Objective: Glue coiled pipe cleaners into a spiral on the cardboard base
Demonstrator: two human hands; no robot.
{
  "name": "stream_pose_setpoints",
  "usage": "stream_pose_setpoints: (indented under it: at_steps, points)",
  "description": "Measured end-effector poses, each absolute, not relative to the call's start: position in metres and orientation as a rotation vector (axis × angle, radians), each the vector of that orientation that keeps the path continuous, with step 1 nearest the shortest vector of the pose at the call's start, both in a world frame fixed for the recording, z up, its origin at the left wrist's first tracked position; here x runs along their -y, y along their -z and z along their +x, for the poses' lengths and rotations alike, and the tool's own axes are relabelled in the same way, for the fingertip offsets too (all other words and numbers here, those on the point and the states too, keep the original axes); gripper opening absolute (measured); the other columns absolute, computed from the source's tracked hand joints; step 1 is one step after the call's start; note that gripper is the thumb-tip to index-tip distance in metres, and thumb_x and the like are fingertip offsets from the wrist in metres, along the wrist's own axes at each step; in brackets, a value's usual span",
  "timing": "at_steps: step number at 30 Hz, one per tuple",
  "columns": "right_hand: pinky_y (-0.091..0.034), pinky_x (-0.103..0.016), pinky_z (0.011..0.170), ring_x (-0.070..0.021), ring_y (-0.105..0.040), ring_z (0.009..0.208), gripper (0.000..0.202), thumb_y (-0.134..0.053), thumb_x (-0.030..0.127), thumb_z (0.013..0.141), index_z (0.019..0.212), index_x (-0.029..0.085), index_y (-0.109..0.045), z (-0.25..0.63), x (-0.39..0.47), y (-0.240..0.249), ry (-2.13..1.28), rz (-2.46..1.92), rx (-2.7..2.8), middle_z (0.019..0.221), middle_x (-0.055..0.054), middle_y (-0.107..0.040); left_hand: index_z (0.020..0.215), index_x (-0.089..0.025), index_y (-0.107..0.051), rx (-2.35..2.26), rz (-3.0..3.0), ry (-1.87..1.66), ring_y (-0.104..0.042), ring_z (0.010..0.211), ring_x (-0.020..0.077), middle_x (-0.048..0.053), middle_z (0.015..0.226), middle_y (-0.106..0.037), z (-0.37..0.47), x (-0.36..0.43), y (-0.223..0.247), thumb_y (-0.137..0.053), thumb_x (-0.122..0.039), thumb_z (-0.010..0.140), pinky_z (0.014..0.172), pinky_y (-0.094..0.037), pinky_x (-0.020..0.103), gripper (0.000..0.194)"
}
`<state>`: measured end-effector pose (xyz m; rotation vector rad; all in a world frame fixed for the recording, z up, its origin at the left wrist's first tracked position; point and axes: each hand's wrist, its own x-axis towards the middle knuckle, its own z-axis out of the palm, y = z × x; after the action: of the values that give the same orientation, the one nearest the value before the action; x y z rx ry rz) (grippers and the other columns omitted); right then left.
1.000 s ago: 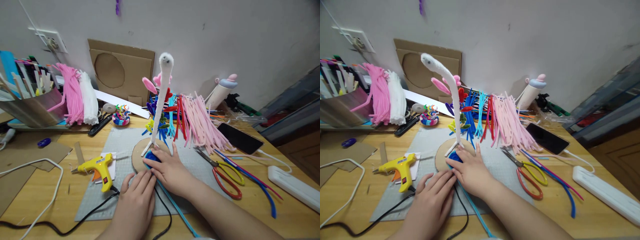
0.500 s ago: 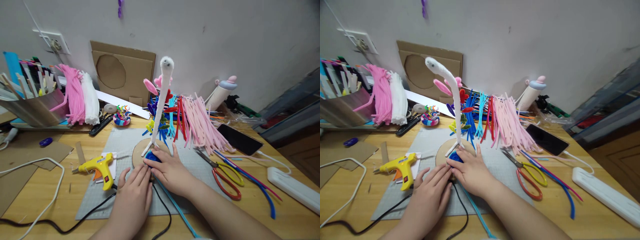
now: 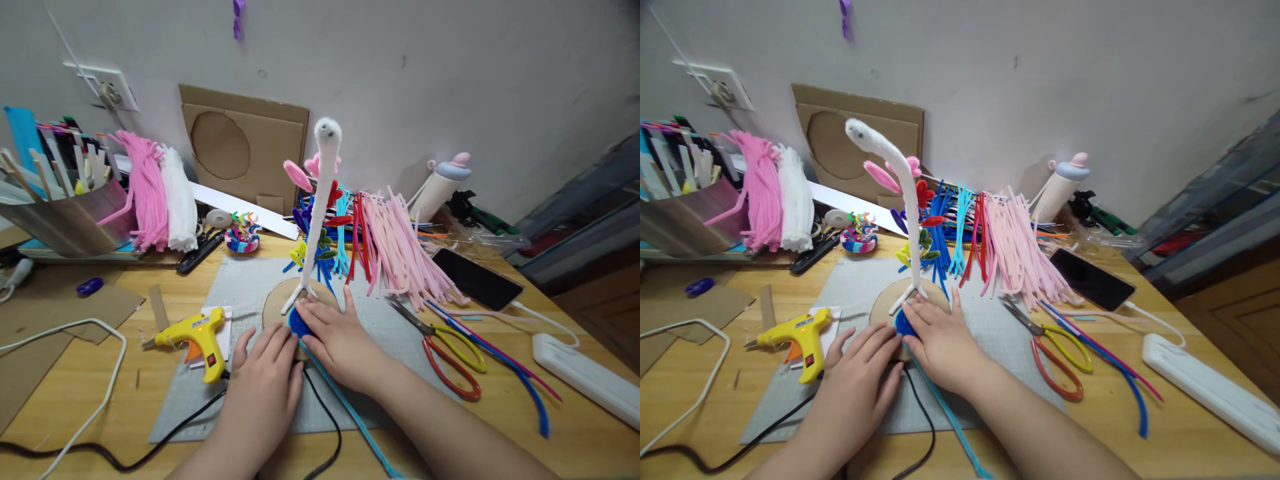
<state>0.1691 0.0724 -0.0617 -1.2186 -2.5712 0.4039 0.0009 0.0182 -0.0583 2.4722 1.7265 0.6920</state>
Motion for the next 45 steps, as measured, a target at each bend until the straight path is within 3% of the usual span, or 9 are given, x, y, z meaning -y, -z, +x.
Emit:
stream_pose_setpoints:
  at_steps: [4,11,18,25,36,40,45]
  points:
    - [0.017,-0.060,0.108,-0.0220,-0.032,0.136,0.045,-0.036,0.032,0.098,0.142,0.020,-0.036,0.168,-0.072,0.062,-0.386,-1.228,2.561,0.142,-0.009,-0.046,0.099,-0.023,-0.066,-1.709,2.482,-0.646,-0.053,0.120,0.0254,0.005,0.124,-0.064,0.000,-0.024,0.054,-0.052,-0.023,0.084,0.106,-0.022,0.052,0.020]
    - [0.014,-0.061,0.109,-0.0225,-0.034,0.135,0.044,-0.035,0.032,0.098,0.141,0.022,-0.037,0.171,-0.074,0.061,-0.396,-1.231,2.513,0.140,-0.008,-0.048,0.091,-0.023,-0.067,-1.684,2.485,-0.650,-0.057,0.114,0.0262,0.004,0.114,-0.069,0.001,-0.031,0.050,-0.056,-0.022,0.081,0.105,-0.025,0.053,0.015]
    - [0.011,-0.059,0.111,-0.0220,-0.020,0.141,0.056,-0.033,0.047,0.097,0.146,0.020,-0.026,0.170,-0.074,0.064,-0.319,-1.102,2.622,0.153,-0.007,-0.026,0.089,-0.023,-0.066,-1.690,2.500,-0.637,-0.056,0.114,0.0264,0.005,0.117,-0.067,0.000,-0.030,0.051,-0.055,-0.020,0.081,0.105,-0.027,0.052,0.014]
    - [0.005,-0.054,0.115,-0.0252,-0.020,0.141,0.067,-0.036,0.054,0.094,0.143,0.010,-0.034,0.161,-0.070,0.066,-0.301,-1.132,2.687,0.150,-0.015,-0.029,0.095,-0.024,-0.066,-1.678,2.497,-0.613,-0.056,0.116,0.0275,0.005,0.120,-0.066,-0.002,-0.029,0.054,-0.056,-0.013,0.072,0.106,-0.026,0.053,0.027]
    - [-0.007,-0.045,0.118,-0.0236,-0.023,0.141,0.066,-0.041,0.053,0.092,0.141,0.008,-0.039,0.161,-0.070,0.064,-0.342,-1.128,2.670,0.147,-0.015,-0.037,0.099,-0.024,-0.065,-1.670,2.518,-0.647,-0.057,0.114,0.0269,0.004,0.117,-0.068,-0.003,-0.028,0.056,-0.054,-0.011,0.071,0.106,-0.025,0.052,0.033]
    - [-0.011,-0.044,0.117,-0.0243,-0.020,0.141,0.071,-0.041,0.056,0.091,0.142,0.008,-0.036,0.160,-0.069,0.064,-0.352,-1.136,2.691,0.149,-0.016,-0.032,0.097,-0.023,-0.065,-1.668,2.523,-0.659,-0.058,0.113,0.0274,0.005,0.117,-0.068,-0.003,-0.028,0.056,-0.055,-0.012,0.070,0.105,-0.025,0.052,0.031]
    - [-0.007,-0.044,0.117,-0.0229,-0.018,0.142,0.072,-0.034,0.057,0.093,0.144,0.006,-0.030,0.169,-0.077,0.054,-0.444,-1.024,2.705,0.150,-0.018,-0.029,0.092,-0.023,-0.066,-1.665,2.517,-0.685,-0.058,0.113,0.0269,0.005,0.114,-0.069,-0.002,-0.029,0.055,-0.054,-0.016,0.076,0.105,-0.025,0.052,0.020]
